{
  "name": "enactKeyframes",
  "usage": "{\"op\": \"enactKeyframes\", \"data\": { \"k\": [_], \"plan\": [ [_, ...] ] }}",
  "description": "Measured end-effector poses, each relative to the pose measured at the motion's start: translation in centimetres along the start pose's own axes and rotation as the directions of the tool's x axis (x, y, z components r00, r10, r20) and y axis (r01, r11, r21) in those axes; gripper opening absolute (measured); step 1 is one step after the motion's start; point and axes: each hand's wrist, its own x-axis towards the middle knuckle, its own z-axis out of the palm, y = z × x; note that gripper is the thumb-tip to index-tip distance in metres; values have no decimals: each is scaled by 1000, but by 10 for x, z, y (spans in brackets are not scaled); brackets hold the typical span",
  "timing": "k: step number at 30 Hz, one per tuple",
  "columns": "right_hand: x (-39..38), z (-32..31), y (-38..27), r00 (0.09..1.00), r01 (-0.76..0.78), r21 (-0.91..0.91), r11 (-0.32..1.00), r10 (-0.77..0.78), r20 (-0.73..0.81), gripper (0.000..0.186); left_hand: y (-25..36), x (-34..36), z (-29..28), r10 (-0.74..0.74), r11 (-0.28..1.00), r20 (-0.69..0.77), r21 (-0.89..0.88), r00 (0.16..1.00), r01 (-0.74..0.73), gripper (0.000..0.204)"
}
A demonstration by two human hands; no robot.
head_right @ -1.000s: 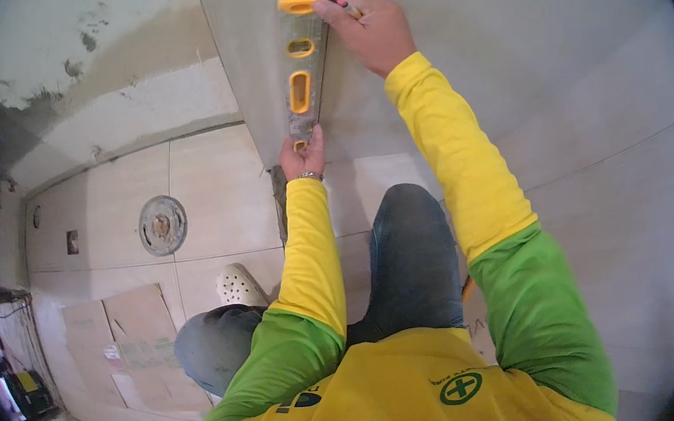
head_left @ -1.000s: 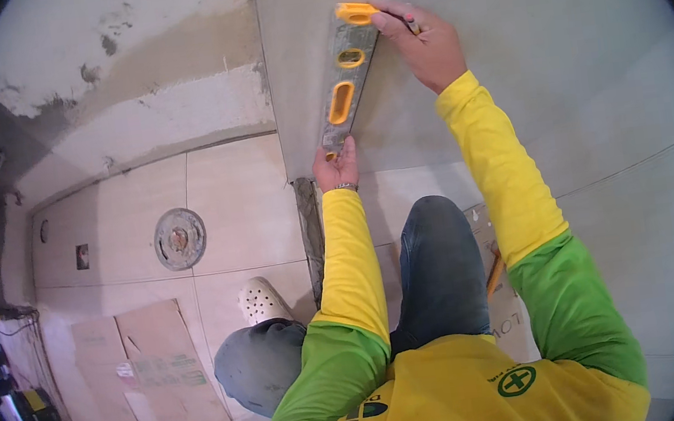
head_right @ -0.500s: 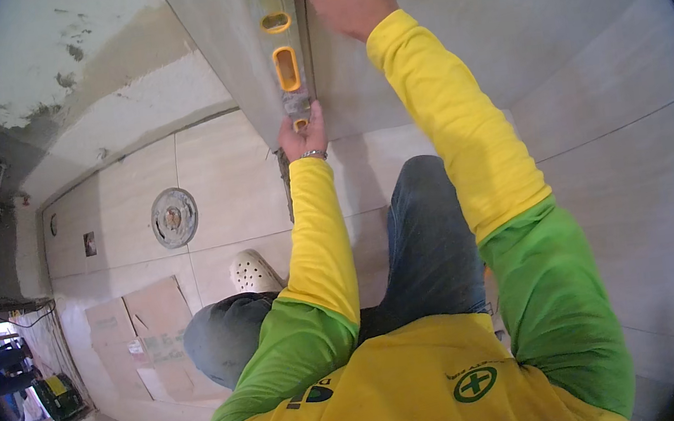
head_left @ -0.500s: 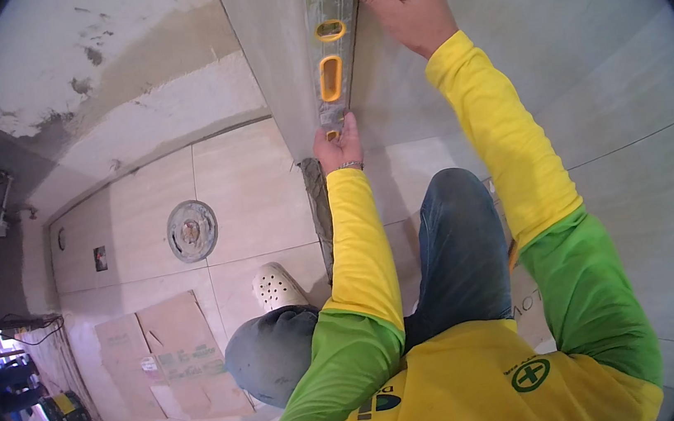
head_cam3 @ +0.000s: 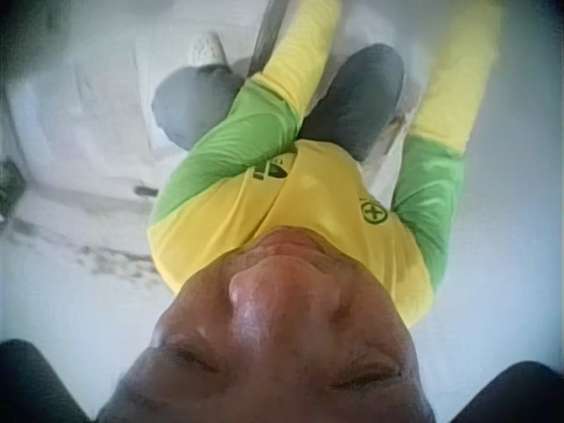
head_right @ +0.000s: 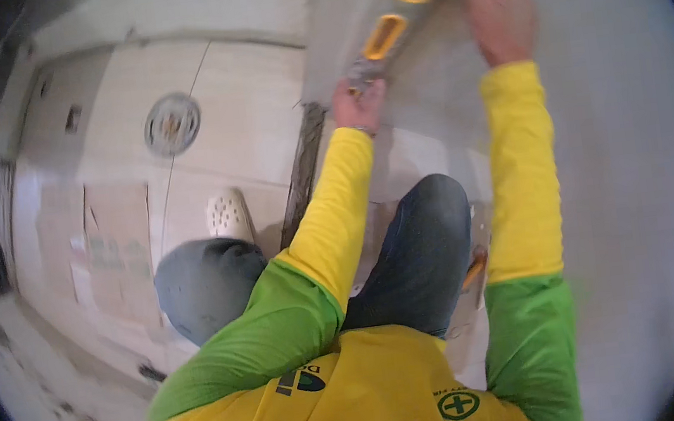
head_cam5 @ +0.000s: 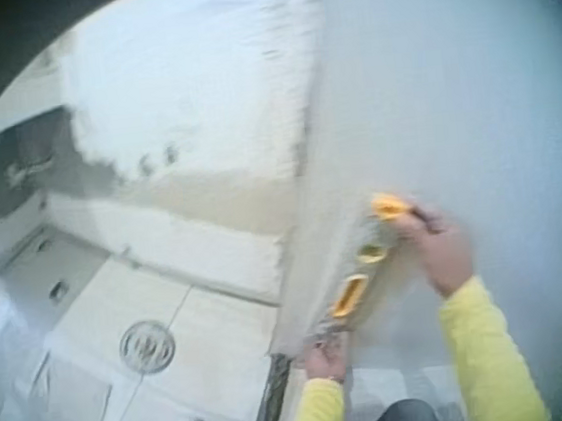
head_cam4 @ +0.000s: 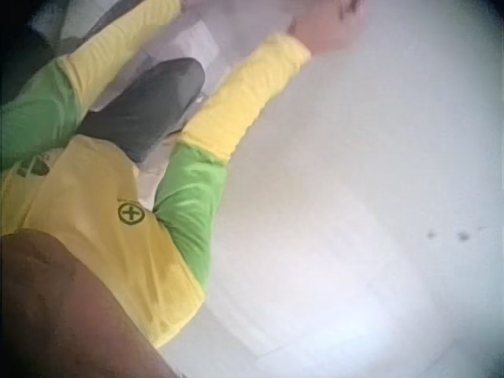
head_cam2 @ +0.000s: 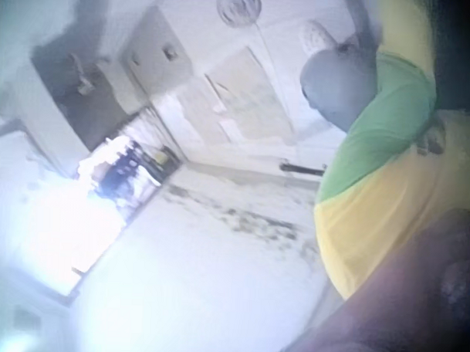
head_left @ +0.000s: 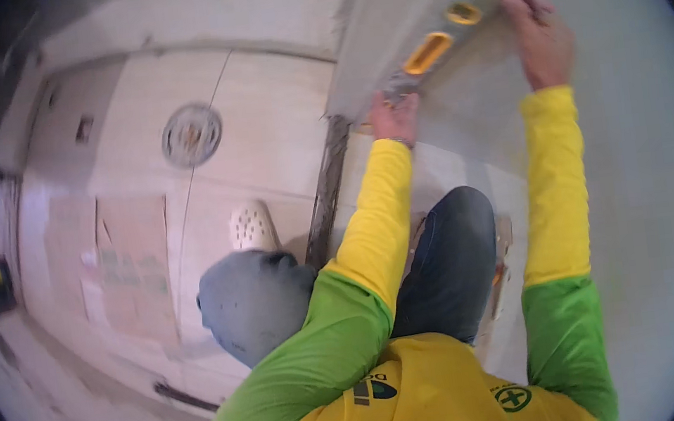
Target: The person measures the tile gap and wall using a measuring tape and marks them with a pencil, then checks the wall alignment using a spirit level.
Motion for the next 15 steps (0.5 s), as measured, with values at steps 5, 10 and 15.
{"op": "enactKeyframes", "data": {
  "k": [5,10,15],
  "plan": [
    [-5,10,-16,998,46,35,998,-45,-42,41,4,2,13,-188,926,-295,-371,937,69,55],
    [-4,17,-20,998,51,212,976,-43,-40,36,8,8,3,-193,906,-279,-420,941,61,56],
    [-5,14,-18,1000,9,266,964,-2,-29,36,6,8,5,-215,904,-284,-421,935,80,57]
  ]
}}
